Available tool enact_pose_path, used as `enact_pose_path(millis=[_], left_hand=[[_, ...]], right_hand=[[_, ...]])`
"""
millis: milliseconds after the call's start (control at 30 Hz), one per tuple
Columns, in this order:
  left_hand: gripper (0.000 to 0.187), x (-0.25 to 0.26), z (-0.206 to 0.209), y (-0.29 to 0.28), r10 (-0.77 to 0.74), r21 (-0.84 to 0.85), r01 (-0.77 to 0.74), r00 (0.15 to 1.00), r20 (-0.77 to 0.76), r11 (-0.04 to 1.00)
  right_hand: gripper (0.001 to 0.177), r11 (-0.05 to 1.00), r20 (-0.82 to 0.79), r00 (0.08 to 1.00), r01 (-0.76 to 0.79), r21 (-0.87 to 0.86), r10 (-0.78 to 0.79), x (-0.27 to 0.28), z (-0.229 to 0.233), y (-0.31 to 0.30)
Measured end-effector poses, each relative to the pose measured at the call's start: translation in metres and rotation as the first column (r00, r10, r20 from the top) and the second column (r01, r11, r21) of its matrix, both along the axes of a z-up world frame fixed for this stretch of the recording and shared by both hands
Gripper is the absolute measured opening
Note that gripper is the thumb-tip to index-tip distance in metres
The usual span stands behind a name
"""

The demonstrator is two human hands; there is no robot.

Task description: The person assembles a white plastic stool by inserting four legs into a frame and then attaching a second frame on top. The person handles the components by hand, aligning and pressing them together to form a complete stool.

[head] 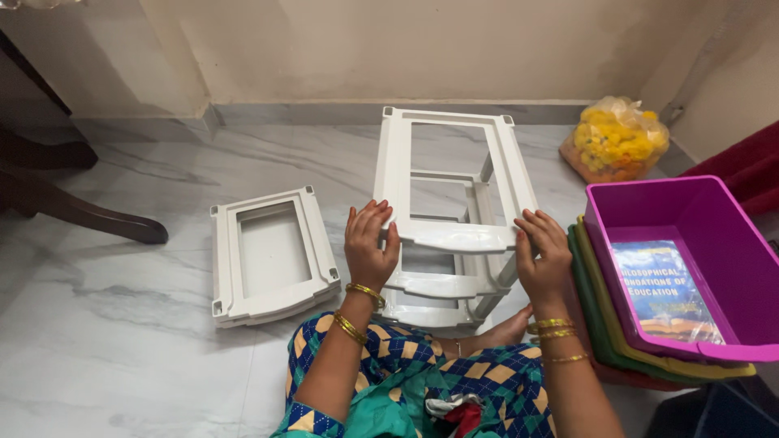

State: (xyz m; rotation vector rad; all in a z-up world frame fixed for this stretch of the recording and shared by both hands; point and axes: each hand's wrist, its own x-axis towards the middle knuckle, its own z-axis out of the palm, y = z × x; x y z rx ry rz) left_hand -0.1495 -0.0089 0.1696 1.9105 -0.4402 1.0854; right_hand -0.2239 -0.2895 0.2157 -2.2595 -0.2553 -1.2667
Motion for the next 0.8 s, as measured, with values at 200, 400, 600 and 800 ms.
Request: enact_pose_path(millis=[200, 400, 600, 800], left_hand=[[0.023, -0.003, 0.001, -0.002, -0.001, -0.015, 0.001, 1.0, -0.008, 1.0], [0.022, -0.025, 0.019, -0.015, 0.241, 0.214, -0.254, 0.967, 0.084, 0.943], [0.034, -0.067, 0.03, -0.09, -0.254, 0.222, 0.241, 0.967, 0.032, 0.945], [0.05, -0.078, 0.047, -0.161, -0.321, 0.365, 0.296, 0.947, 0.009, 0.883]], right_hand=[[0.018, 1.0, 0.056, 0.998, -0.007, 0.005, 0.007, 0.007, -0.009, -0.004], [0.038, 0.995, 0.141, 0.986, -0.091, 0.036, 0.085, 0.0, -0.028, -0.017], [0.05, 0.906, 0.2, 0.954, -0.279, 0.319, 0.224, 0.002, -0.068, -0.014], [0.057, 0.934, 0.23, 0.96, -0.22, 0.282, 0.157, 0.011, -0.081, -0.016]])
